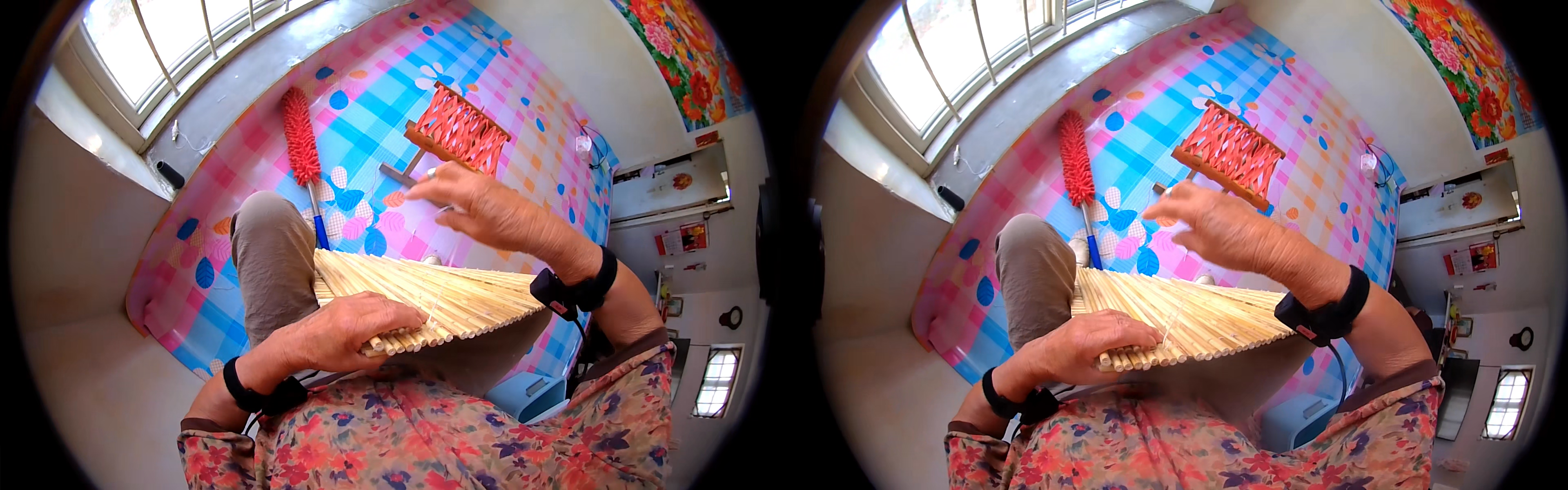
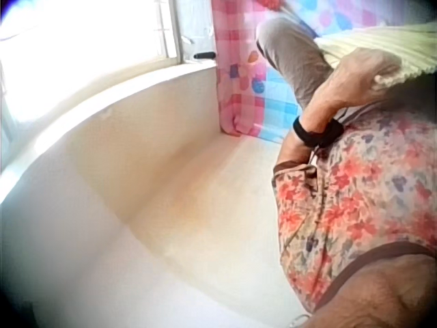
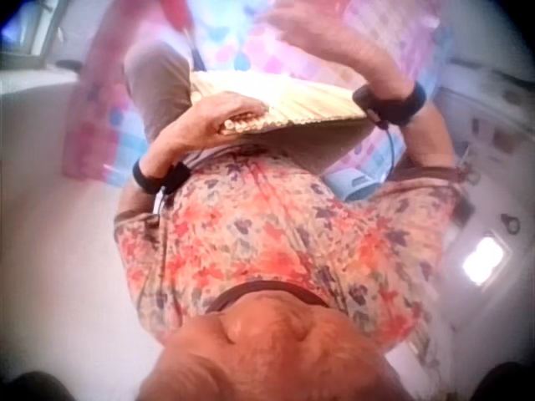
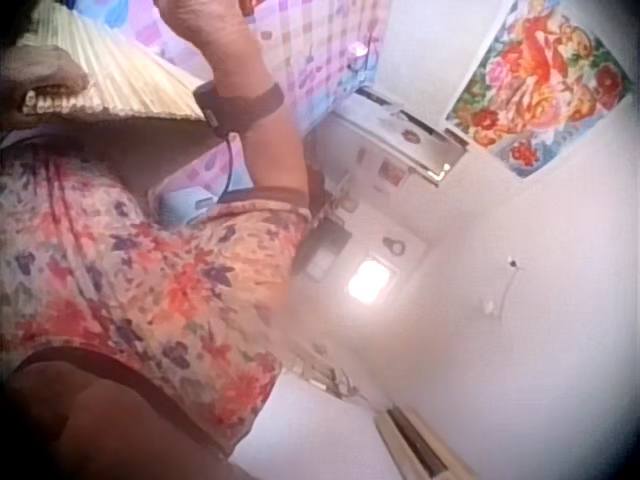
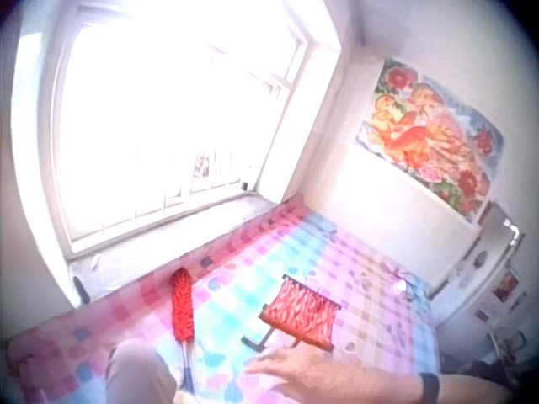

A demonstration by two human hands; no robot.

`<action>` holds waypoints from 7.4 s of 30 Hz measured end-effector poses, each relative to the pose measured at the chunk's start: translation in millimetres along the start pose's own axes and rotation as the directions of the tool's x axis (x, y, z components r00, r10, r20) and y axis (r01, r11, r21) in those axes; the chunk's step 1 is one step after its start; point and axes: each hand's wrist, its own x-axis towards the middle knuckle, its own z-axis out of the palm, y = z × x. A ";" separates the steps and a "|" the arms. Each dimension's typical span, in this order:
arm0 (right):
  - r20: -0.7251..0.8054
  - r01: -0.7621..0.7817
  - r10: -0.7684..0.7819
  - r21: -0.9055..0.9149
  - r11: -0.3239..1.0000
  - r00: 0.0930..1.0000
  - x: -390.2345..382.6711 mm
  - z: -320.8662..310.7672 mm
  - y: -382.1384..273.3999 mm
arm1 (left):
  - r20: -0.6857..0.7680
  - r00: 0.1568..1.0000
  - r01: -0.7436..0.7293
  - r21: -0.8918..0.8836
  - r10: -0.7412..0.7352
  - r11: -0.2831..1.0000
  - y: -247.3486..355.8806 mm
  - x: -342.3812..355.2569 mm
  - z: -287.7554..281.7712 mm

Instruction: The person uses a needle and thread to sew along the edge of a bamboo mat, repeatedly passing the needle through the gaps between the slats to bind them.

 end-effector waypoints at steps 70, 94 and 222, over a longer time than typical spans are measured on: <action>0.450 0.515 -0.505 0.110 0.850 0.737 0.2 68.8 -13.3 | -0.100 0.993 0.081 0.111 -0.070 0.991 21.9 -26.1 -2.4; 0.449 -0.115 -0.300 0.691 0.714 0.842 -12.4 50.3 -10.3 | -0.066 0.981 0.154 -0.318 -0.184 0.935 15.9 -43.0 -14.6; -0.003 0.387 -0.388 0.078 0.919 0.922 -54.6 81.7 -99.9 | -0.282 0.908 0.417 0.516 -0.311 0.748 -36.6 -76.1 25.5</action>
